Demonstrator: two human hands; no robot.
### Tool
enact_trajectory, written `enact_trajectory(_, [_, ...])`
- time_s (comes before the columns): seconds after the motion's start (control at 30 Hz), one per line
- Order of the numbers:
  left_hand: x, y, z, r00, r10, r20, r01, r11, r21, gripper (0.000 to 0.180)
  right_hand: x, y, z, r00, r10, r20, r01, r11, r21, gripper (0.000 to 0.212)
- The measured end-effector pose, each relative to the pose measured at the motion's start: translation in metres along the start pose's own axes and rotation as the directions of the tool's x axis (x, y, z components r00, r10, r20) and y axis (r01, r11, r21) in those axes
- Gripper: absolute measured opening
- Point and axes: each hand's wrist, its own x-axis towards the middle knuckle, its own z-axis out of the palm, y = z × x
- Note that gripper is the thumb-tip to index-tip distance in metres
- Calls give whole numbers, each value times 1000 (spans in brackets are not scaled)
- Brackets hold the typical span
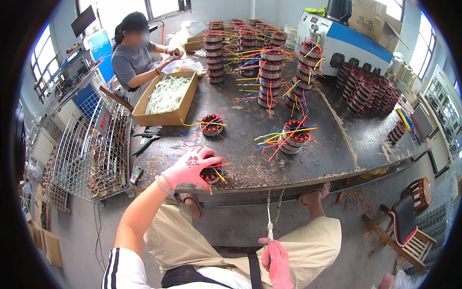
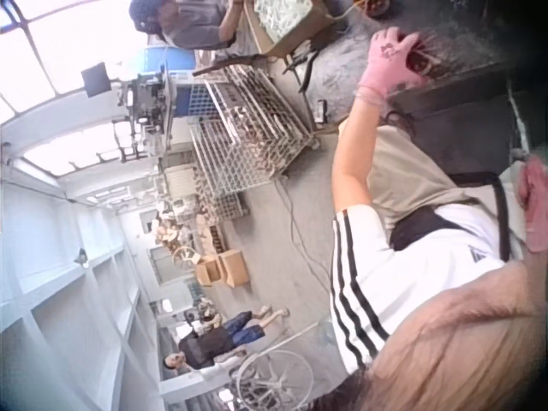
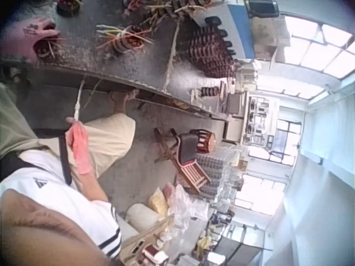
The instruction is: The person uses a soldering iron to attach wires to copper coil components. They pick up a component, apply solder and the iron to specific points, and then set the finished piece on the table among other similar items.
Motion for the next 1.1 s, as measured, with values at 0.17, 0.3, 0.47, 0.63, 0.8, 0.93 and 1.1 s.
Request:
enact_trajectory(0.17, [-26,14,17,959,-246,-140,258,963,72,100,10,0,7,1000,19,1,-19,999,-47,41])
enact_trajectory(0.3, [-26,8,20,976,-66,-208,82,994,67,97,17,-7,17,996,89,21,-88,996,-34,42])
enact_trajectory(0.47, [-20,6,18,991,-96,-97,96,995,1,93,21,-12,29,991,123,58,-121,992,-39,45])
enact_trajectory(0.63, [-19,5,21,983,-72,-172,72,997,-6,96,24,-15,35,988,139,63,-133,987,-95,46])
enact_trajectory(0.8, [-18,-1,25,980,-80,-184,77,997,-25,102,26,-15,39,991,96,91,-79,983,-167,45])
enact_trajectory(0.93, [-17,-1,21,987,-120,-107,115,992,-55,103,23,-20,47,986,136,98,-121,981,-149,45])
enact_trajectory(1.1, [-22,-5,21,981,-100,-164,66,978,-199,106,21,-16,46,978,155,137,-133,978,-158,44])
